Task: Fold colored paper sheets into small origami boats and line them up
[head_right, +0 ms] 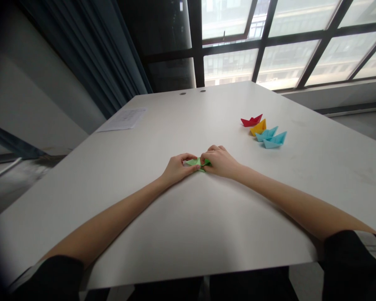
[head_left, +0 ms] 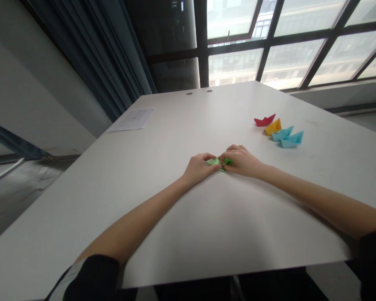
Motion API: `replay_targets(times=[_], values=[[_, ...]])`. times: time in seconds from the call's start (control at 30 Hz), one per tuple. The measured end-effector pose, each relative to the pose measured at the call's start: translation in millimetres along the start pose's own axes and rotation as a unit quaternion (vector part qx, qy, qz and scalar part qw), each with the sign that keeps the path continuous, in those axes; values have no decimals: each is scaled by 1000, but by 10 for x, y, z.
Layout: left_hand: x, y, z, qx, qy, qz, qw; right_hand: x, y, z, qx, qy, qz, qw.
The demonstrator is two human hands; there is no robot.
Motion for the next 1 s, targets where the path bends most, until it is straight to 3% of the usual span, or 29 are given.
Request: replay_targets(times=[0.3,0.57,0.8,0.9,1.0], values=[[-2,31,8,-32,-2,60,998,-21,-18,38,-6,-47,-39,998],[-23,-13,6,-37,-7,66,997,143,-19,49,18,1,-7,1000],[-15,6,-13,-23,-4,97,995,234,26,64,28,9,-12,999],[-27,9,-30,12,-17,155,988,353,106,67,0,27,-30,999],[-70,4,-46,29,-67,220,973,486,312,70,-87,68,-31,993]])
Point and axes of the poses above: each hand's wrist, its own z-axis towards the middle knuckle, its own x-axis out of the back of the hand, y = z × x, the point moved 3 cm from there along z, towards the middle knuckle, and after that the axes turned 5 degrees about -y, right-handed, at the moved point
